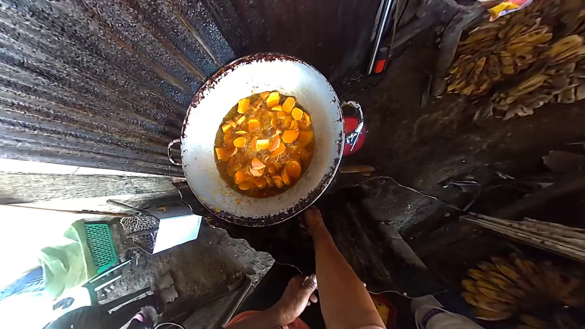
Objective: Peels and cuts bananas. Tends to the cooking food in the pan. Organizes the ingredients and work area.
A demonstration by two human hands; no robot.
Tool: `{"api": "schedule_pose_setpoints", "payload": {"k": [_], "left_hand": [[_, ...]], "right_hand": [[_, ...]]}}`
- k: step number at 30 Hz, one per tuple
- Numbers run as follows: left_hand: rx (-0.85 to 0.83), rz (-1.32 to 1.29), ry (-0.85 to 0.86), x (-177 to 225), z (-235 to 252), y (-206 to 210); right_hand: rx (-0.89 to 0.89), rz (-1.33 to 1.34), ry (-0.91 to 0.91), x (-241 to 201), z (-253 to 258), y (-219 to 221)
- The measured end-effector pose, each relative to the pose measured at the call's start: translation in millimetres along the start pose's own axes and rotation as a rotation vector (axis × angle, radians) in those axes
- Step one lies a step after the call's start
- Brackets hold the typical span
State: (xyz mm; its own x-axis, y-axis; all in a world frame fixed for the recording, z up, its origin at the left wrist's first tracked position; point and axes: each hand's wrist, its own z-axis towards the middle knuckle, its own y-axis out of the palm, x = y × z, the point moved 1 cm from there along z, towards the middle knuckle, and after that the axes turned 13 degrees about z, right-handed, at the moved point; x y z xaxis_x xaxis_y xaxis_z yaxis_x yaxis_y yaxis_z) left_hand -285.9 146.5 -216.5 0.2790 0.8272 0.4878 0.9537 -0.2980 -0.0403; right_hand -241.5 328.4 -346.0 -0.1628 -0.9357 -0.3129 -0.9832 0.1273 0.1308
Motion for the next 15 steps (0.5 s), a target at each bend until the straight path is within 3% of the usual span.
{"api": "schedule_pose_setpoints", "payload": {"k": [9,15], "left_hand": [[0.007,-0.006,0.019,-1,0,1],[0.024,-0.04,0.017,-3,6,4]], "right_hand": [[0.001,0.023,-0.022,-3,0,1],[0.154,0.187,0.015,-8,-13,-7]]}}
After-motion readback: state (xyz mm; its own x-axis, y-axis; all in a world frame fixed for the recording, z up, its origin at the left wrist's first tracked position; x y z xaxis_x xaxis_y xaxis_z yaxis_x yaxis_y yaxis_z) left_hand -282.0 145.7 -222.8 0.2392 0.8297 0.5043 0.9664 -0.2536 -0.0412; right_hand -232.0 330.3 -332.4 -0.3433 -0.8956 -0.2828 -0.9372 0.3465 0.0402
